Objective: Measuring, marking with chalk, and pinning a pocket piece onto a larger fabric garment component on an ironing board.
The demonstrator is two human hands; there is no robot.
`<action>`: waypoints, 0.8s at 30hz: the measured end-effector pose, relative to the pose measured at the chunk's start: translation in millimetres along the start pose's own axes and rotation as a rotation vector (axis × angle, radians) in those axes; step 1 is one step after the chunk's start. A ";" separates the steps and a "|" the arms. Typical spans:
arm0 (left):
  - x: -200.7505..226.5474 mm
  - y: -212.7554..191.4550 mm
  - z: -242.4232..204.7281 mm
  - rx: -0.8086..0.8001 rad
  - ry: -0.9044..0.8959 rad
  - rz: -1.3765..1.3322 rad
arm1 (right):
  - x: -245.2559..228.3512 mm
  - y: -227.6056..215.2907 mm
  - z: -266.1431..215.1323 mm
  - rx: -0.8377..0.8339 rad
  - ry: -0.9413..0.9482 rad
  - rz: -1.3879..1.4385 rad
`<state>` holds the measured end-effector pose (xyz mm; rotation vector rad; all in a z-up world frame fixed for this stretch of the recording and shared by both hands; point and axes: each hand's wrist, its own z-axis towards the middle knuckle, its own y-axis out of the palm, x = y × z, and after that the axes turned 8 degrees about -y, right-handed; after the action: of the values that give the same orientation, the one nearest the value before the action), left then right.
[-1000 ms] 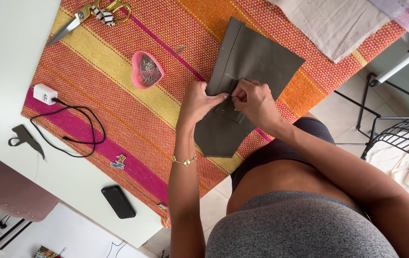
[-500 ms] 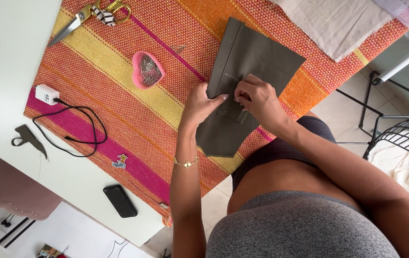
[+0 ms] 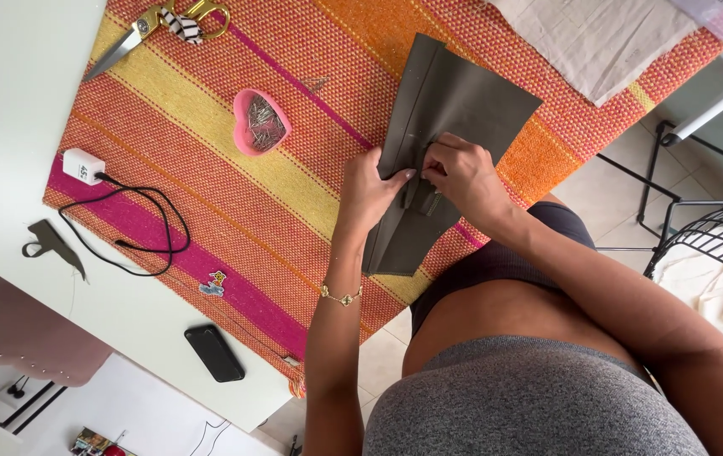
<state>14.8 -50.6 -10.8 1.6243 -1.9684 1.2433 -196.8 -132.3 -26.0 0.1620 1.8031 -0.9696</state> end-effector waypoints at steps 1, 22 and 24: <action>3.7 -1.6 -1.5 0.002 -0.001 -0.001 | -1.6 -0.4 0.1 -0.002 -0.001 0.000; 38.9 88.5 -72.7 0.563 0.366 0.602 | -19.0 -45.3 6.2 0.190 -0.610 -0.443; 30.2 103.6 -73.8 0.606 0.311 0.715 | -10.3 -37.1 8.5 0.113 -0.671 -0.533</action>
<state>-109.4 -15.2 9.2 0.8012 -2.1474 2.3703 -205.2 -159.4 1.3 -0.5448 1.1774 -1.3037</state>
